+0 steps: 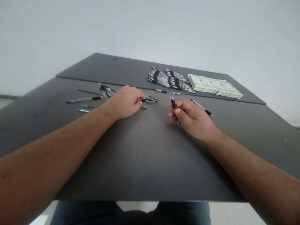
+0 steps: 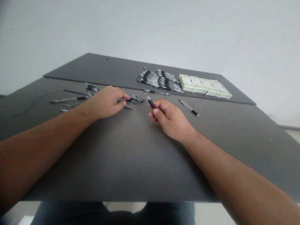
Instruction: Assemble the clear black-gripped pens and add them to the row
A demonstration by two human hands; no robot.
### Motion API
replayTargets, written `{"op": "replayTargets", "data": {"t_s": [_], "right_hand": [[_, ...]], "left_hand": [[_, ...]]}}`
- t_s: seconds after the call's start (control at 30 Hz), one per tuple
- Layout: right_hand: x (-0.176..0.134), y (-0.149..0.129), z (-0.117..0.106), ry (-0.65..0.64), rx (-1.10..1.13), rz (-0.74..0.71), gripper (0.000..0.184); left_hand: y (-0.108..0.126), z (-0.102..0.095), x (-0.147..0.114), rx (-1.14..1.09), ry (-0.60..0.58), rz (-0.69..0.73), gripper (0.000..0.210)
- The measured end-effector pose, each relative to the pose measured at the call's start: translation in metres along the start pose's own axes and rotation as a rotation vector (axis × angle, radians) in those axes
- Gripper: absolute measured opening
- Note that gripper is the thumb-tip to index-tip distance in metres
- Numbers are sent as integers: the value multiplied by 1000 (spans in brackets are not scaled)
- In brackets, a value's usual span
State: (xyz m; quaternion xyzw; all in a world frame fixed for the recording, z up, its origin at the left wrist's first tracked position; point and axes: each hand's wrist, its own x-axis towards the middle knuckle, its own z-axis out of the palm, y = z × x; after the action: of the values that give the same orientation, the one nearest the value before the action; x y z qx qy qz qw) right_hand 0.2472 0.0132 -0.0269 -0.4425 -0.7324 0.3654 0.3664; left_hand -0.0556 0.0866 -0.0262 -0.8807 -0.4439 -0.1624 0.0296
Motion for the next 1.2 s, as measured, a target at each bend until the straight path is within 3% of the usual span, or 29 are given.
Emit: {"op": "replayTargets", "data": {"t_s": [0.47, 0.87, 1.2], "right_hand": [[0, 1, -1, 25, 18, 1, 57], [0, -3, -1, 32, -14, 3, 40], [0, -3, 0, 46, -7, 5, 39]], "left_hand": [[-17, -13, 0, 10, 26, -147, 42], [-40, -31, -8, -47, 49, -347, 39], [-60, -45, -13, -40, 99, -436, 36]]}}
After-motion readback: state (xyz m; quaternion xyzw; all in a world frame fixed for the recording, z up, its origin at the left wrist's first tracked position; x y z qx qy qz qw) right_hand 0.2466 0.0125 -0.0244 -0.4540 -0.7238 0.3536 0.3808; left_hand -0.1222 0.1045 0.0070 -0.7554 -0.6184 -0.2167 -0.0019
